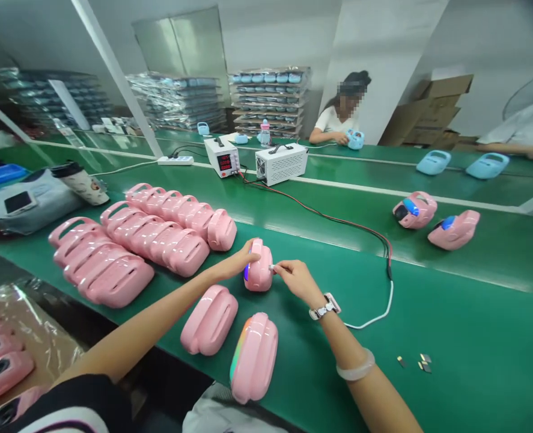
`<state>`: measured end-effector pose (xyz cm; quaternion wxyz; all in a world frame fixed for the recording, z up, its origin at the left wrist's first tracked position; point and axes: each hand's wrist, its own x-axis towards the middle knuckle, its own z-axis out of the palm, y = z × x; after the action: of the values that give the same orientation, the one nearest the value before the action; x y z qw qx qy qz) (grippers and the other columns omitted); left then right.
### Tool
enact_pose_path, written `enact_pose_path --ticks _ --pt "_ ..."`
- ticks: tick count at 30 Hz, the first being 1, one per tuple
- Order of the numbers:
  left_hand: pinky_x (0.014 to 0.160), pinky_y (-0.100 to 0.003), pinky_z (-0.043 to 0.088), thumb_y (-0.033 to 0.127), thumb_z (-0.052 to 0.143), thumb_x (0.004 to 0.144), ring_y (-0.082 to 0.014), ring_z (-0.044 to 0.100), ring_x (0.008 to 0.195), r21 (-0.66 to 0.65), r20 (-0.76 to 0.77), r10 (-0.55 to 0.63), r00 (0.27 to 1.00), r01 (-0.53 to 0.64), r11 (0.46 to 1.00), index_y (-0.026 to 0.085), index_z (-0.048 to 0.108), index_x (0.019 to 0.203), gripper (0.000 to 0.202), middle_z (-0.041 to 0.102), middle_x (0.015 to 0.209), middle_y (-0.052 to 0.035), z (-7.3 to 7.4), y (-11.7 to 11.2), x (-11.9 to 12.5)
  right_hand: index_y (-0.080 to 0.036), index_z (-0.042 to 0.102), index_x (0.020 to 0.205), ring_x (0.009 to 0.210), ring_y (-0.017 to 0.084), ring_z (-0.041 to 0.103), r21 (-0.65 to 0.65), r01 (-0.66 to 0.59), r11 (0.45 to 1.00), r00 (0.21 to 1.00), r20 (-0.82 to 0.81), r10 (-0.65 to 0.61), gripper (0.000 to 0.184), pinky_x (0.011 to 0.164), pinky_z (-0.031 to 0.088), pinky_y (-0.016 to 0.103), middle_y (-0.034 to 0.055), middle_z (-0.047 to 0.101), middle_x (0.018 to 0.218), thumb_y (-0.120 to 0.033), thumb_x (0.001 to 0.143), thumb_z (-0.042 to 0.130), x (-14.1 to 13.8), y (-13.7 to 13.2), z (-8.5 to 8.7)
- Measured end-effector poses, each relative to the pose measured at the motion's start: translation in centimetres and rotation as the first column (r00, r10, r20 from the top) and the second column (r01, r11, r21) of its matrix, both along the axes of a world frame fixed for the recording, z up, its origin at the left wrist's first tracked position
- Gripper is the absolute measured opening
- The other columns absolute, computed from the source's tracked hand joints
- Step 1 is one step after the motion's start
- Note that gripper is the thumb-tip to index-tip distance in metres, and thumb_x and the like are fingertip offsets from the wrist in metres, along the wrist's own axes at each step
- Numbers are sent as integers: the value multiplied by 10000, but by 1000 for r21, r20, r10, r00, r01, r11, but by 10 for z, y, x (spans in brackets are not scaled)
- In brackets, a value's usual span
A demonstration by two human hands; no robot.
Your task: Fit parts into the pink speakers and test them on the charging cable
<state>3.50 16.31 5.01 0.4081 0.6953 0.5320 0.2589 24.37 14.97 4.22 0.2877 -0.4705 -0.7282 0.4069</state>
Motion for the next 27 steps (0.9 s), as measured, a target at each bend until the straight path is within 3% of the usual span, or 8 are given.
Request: enact_pose_path --ticks 2,6,8,10,16,22,27 --pt "1220 -513 190 534 516 783 -339 223 1476 23 17 -75 997 74 997 170 230 1485 841 289 1555 -151 -3 -1 -3 -158 742 740 608 165 521 -2 -7 1000 1000 0 7 295 605 343 269 47 676 670 -274 868 502 1 -4 2" --pt "1229 -549 72 502 859 529 -386 21 1509 122 4 -257 966 255 959 219 61 1526 1309 39 1623 -167 -1 -4 -9 -169 691 657 576 147 465 -2 -30 1000 1000 0 30 295 590 319 268 22 632 617 -271 875 520 2 -10 5" --pt "1224 -569 81 479 864 562 -394 43 1506 212 -26 -348 937 346 914 232 91 1507 1245 49 1613 -184 -2 -3 -10 -168 657 612 554 135 423 -11 -42 999 999 1 42 313 568 299 264 2 574 565 -273 875 522 2 -12 6" --pt "1220 -566 133 467 814 634 -392 122 1492 280 -50 -394 918 392 876 229 146 1471 1097 149 1572 -194 -4 -2 -9 -168 642 596 530 128 395 -32 -43 999 999 3 43 324 542 283 258 -10 529 531 -284 875 526 2 -14 4" --pt "1150 -502 326 445 754 629 -371 378 1335 338 -79 -372 925 376 863 202 193 1385 972 324 1397 -174 -9 2 -2 -169 667 693 580 151 445 -17 74 997 997 -6 -74 305 581 290 279 33 603 641 -285 913 491 -7 -27 -2" --pt "1087 -500 395 434 715 639 -371 435 1272 324 -120 -394 911 411 852 209 171 1373 941 347 1362 -171 -6 5 -4 -168 565 554 551 122 355 -101 22 995 995 -90 -31 325 561 271 262 -19 448 524 -264 864 546 -4 -21 -3" --pt "1093 -511 381 408 718 611 -388 436 1268 350 -192 -458 868 497 794 197 247 1350 901 392 1332 -172 3 14 3 -143 667 632 560 113 377 -194 4 981 976 -211 -46 384 544 302 236 -26 477 537 -439 863 586 -3 -18 -9"
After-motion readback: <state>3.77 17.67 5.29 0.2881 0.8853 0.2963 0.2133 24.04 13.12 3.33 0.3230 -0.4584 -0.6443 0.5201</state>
